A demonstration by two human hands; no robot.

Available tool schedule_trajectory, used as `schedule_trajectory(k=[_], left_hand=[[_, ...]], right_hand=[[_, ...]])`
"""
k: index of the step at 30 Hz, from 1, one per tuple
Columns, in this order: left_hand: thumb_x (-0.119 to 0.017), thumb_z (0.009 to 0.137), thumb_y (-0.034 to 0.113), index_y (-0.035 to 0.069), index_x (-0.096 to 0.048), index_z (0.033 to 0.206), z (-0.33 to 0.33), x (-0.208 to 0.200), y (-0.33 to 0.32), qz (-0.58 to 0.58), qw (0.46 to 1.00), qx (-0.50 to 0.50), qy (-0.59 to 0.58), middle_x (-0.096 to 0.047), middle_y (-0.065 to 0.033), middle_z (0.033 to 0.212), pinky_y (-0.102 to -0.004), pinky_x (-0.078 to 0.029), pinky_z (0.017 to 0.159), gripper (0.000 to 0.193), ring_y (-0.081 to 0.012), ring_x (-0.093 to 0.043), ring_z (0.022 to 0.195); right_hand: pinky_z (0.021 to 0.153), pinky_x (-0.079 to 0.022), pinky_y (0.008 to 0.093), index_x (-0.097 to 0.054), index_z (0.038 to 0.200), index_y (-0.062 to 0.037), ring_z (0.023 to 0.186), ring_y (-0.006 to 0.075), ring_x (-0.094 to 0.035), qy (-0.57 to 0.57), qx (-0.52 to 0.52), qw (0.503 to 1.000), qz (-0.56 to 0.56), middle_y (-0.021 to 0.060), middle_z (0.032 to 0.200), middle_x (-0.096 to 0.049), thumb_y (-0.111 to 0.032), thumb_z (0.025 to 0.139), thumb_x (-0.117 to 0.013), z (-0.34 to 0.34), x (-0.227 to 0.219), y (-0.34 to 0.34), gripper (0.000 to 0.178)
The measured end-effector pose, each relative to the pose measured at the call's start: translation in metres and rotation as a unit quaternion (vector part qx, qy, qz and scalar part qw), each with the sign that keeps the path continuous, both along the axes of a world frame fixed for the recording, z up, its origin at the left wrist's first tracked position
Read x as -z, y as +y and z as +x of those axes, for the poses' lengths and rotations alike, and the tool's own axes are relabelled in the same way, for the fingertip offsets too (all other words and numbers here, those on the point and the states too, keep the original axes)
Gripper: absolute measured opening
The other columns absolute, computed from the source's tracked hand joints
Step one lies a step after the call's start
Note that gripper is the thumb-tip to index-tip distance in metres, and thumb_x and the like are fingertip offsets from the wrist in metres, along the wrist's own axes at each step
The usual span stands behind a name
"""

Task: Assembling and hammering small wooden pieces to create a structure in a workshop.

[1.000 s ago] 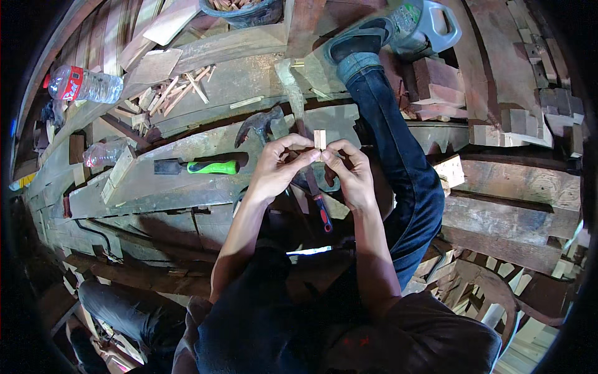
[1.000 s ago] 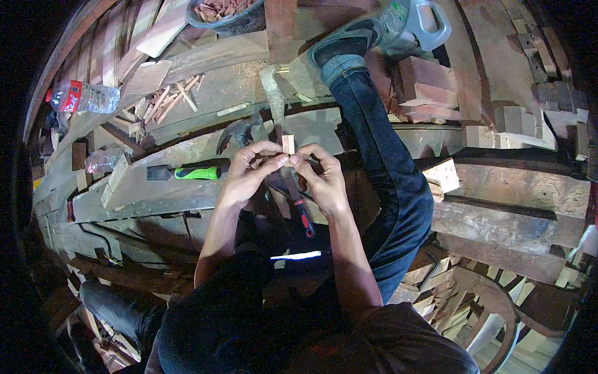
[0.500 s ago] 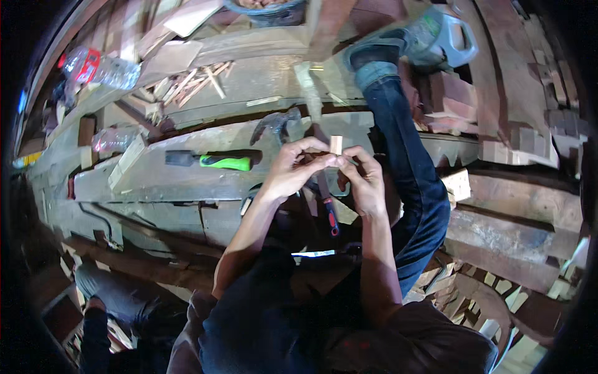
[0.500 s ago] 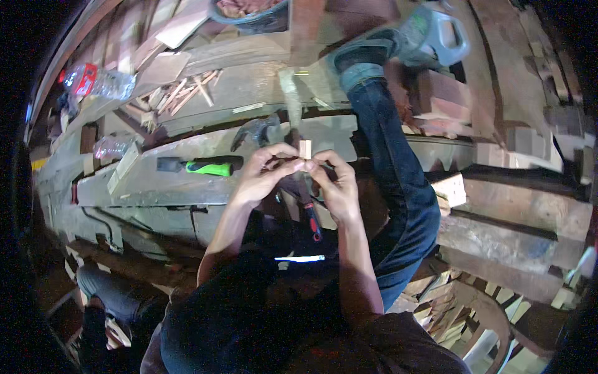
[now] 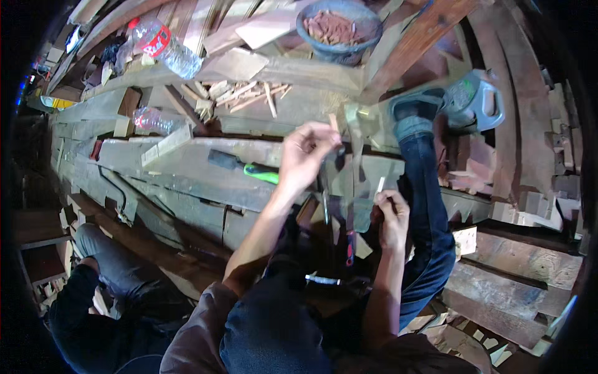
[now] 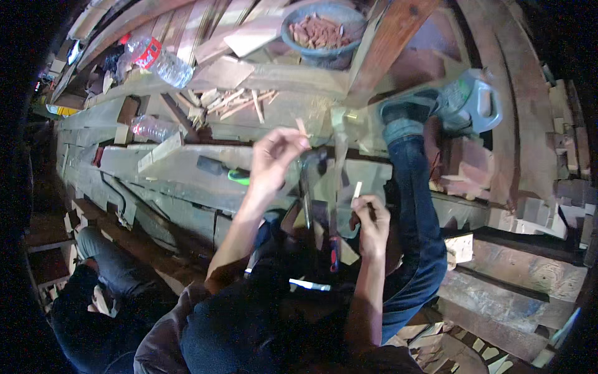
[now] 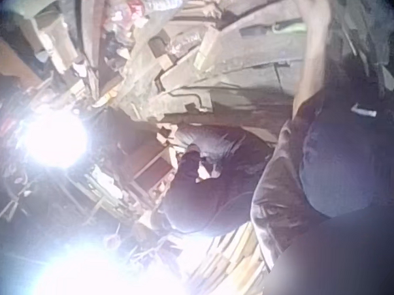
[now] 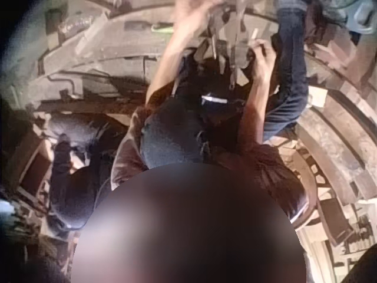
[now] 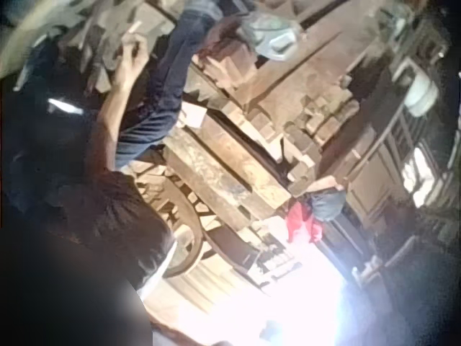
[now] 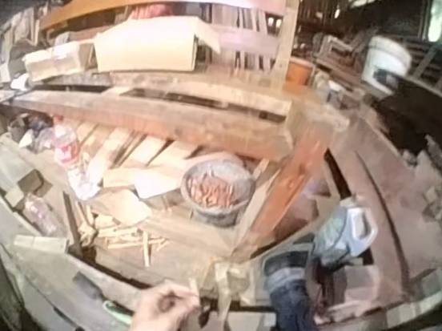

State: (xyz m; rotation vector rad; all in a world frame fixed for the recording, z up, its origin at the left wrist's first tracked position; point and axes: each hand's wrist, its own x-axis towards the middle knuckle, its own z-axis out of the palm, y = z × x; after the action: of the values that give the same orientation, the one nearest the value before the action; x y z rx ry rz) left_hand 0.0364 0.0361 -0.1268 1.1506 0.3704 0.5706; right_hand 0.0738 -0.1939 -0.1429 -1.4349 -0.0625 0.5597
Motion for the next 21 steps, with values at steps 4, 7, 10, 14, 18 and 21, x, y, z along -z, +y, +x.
schedule_trajectory(k=[4, 7, 10, 14, 18, 21], left_hand=[[-0.072, 0.085, 0.016, 0.004, -0.068, 0.100, 0.069, -0.041, 0.082, 0.185, 0.982, -0.016, -0.020, -0.067, -0.0041, 0.095, -0.0240, -0.045, 0.078, 0.019, -0.0107, -0.058, 0.085], [-0.073, 0.085, 0.027, 0.004, -0.068, 0.103, 0.134, -0.069, 0.128, 0.148, 0.981, -0.058, 0.112, -0.067, -0.0053, 0.095, -0.0276, -0.045, 0.079, 0.030, -0.0114, -0.057, 0.088], [-0.070, 0.088, 0.034, 0.003, -0.068, 0.103, 0.161, -0.040, 0.149, 0.203, 0.942, -0.140, 0.228, -0.067, -0.0063, 0.096, -0.0288, -0.044, 0.080, 0.034, -0.0123, -0.055, 0.089], [-0.065, 0.092, 0.028, 0.006, -0.068, 0.095, 0.079, -0.014, 0.109, 0.188, 0.975, -0.051, 0.109, -0.063, 0.0027, 0.079, -0.0261, -0.040, 0.060, 0.023, -0.0075, -0.047, 0.066], [-0.060, 0.093, 0.016, 0.007, -0.067, 0.098, -0.004, 0.027, 0.096, 0.020, 0.986, -0.085, 0.140, -0.065, 0.0030, 0.083, -0.0176, -0.034, 0.057, 0.013, -0.0007, -0.044, 0.064], [-0.056, 0.093, 0.010, 0.006, -0.066, 0.100, -0.042, 0.053, 0.116, 0.030, 0.973, -0.148, 0.172, -0.066, 0.0010, 0.086, -0.0171, -0.034, 0.055, 0.014, -0.0006, -0.045, 0.063]], right_hand=[[0.048, -0.040, 0.0254, -0.062, 0.085, -0.0038, 0.055, 0.0079, -0.048, 0.046, -0.002, 0.999, 0.014, -0.0002, 0.072, -0.054, -0.008, 0.090, -0.064, -0.004, 0.008, -0.001, 0.007], [0.048, -0.040, 0.0250, -0.061, 0.086, -0.0041, 0.055, 0.0074, -0.048, 0.023, -0.012, 0.999, 0.021, -0.0006, 0.072, -0.054, -0.009, 0.090, -0.064, -0.004, 0.000, 0.002, 0.007], [0.048, -0.040, 0.0245, -0.062, 0.087, -0.0042, 0.055, 0.0068, -0.048, 0.016, -0.013, 1.000, 0.014, -0.0012, 0.071, -0.053, -0.009, 0.090, -0.064, -0.002, -0.002, 0.001, 0.007], [0.047, -0.038, 0.0224, -0.061, 0.087, -0.0066, 0.052, 0.0058, -0.045, 0.016, 0.000, 1.000, -0.003, -0.0031, 0.065, -0.050, -0.008, 0.091, -0.062, -0.002, -0.003, 0.001, 0.004], [0.046, -0.035, 0.0215, -0.059, 0.086, -0.0054, 0.052, 0.0037, -0.043, -0.057, -0.032, 0.996, -0.059, -0.0036, 0.064, -0.049, -0.009, 0.093, -0.062, -0.002, -0.007, 0.017, 0.009], [0.047, -0.035, 0.0245, -0.058, 0.084, -0.0016, 0.053, 0.0084, -0.043, -0.361, -0.037, 0.921, -0.139, 0.0008, 0.064, -0.049, -0.005, 0.089, -0.065, 0.012, -0.031, 0.062, 0.010]])
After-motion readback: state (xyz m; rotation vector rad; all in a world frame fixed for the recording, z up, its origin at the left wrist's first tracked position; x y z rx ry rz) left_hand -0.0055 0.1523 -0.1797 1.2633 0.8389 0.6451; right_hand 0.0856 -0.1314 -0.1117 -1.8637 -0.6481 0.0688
